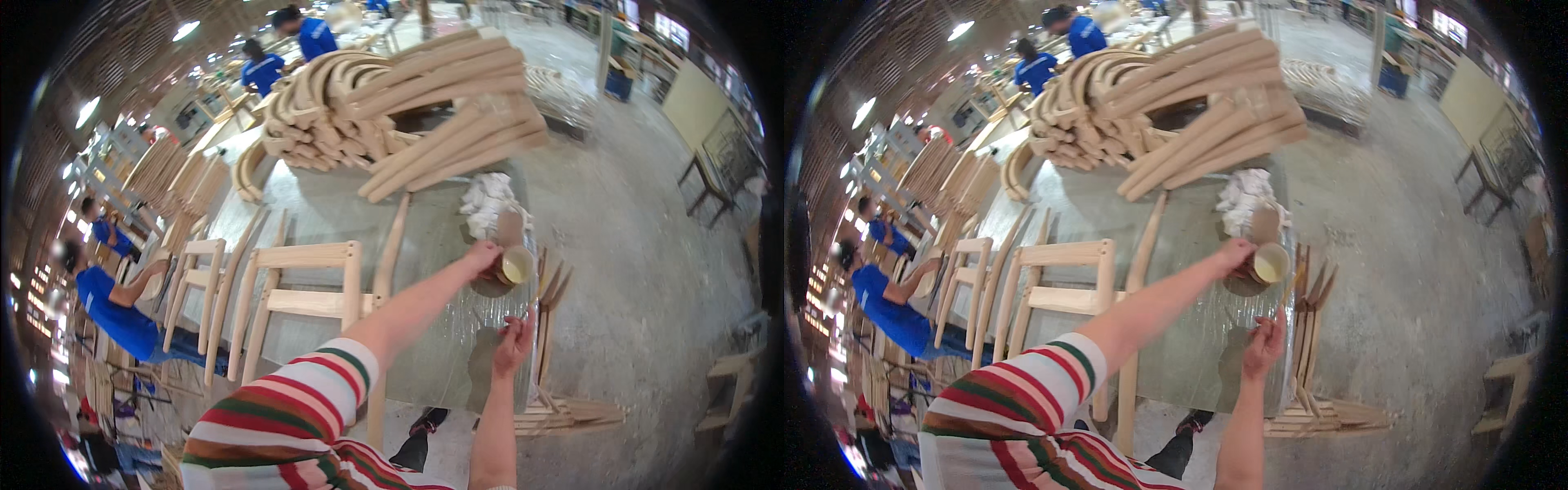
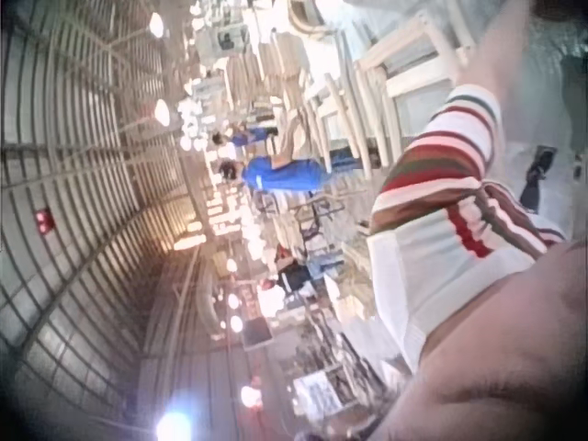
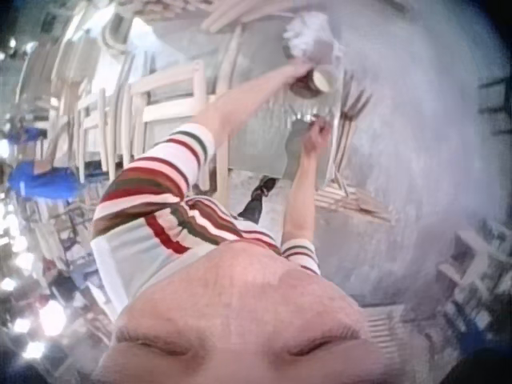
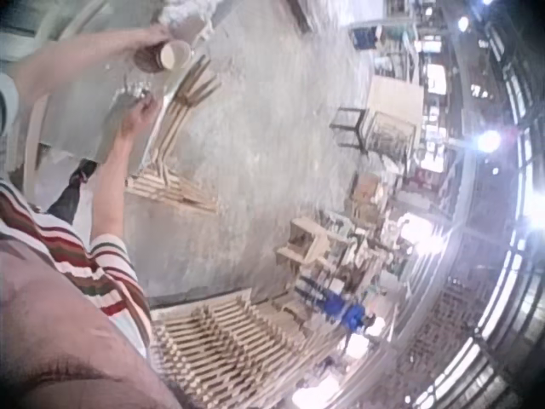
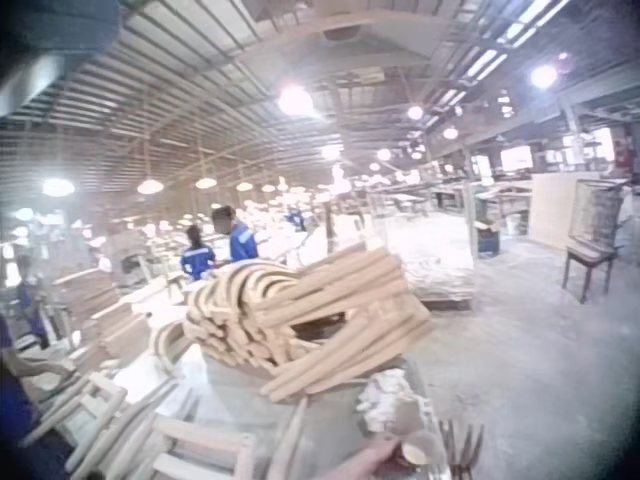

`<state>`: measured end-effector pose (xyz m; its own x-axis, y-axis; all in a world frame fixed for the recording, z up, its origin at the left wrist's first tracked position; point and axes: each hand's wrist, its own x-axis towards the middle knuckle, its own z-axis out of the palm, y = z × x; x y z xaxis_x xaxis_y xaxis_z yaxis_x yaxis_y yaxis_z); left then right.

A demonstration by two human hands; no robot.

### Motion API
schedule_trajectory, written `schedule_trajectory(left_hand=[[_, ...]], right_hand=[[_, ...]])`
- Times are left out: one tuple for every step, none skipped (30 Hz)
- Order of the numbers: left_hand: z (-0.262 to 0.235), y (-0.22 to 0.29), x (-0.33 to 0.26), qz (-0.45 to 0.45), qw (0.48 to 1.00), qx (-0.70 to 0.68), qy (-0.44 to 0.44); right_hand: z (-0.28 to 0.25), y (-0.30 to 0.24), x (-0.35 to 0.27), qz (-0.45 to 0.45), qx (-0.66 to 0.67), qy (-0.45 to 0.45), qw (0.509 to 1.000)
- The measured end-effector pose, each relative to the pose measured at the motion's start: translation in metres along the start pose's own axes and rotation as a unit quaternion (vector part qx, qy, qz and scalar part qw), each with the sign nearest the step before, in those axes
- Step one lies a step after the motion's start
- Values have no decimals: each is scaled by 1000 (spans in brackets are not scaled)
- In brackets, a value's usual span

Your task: The person applies glue to wooden chair components using a brush and a small container. They dip the brush into the container and apply the substance to joints and edges of chair frames and curved backrest pieces. The person handles multiple parts one at a time, placing them on the table after treatment.

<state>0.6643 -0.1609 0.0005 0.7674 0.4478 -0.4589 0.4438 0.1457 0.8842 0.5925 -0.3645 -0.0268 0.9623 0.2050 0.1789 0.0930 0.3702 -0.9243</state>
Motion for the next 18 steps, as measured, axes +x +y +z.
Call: schedule_trajectory(left_hand=[[8,1,-5,21,1000,-7,2],[17,1,-11,40,999,-15,-1],[17,-7,-17,64,998,7,13],[11,-12,-24,88,995,31,25],[6,-19,-33,89,996,-31,-4],[2,-26,-46,89,991,-94,-34],[-7,-29,-59,91,981,-161,-58],[-14,-25,-74,92,976,-185,-68],[-21,-18,-93,97,970,-206,-88],[-35,-13,-112,102,964,-224,-105],[-59,-16,-131,117,951,-257,-123],[-79,-12,-155,121,940,-293,-129],[-99,-6,-181,125,927,-326,-140],[-138,-21,-201,143,909,-362,-151],[-163,-27,-227,249,889,-315,-221],[-184,-35,-256,253,878,-362,-183],[-217,-56,-279,197,826,-468,-245],[-241,-64,-302,139,803,-494,-302]], right_hand=[[-2,1,0,-5,-16,7,1000],[-8,2,-1,-12,-36,17,999],[-12,-1,-6,-21,-16,7,1000],[-15,-8,-8,-32,4,0,999],[-19,-22,-10,-31,8,-1,999],[-25,-39,-13,-27,9,-4,1000],[-24,-60,-17,-25,4,-23,999],[-26,-83,-20,-26,-7,-33,999],[-28,-103,-23,-35,-20,-35,999],[-26,-119,-29,-67,-53,-31,996],[-18,-133,-34,-99,-77,-37,991],[-15,-143,-39,-133,-110,-33,984],[-17,-145,-43,-160,-160,-22,974],[-1,-150,-49,-133,-101,-47,985],[13,-161,-58,-109,-59,-53,991],[27,-174,-70,-85,-17,-59,994],[51,-184,-84,-79,-1,-84,993],[73,-195,-99,-74,5,-100,992]])
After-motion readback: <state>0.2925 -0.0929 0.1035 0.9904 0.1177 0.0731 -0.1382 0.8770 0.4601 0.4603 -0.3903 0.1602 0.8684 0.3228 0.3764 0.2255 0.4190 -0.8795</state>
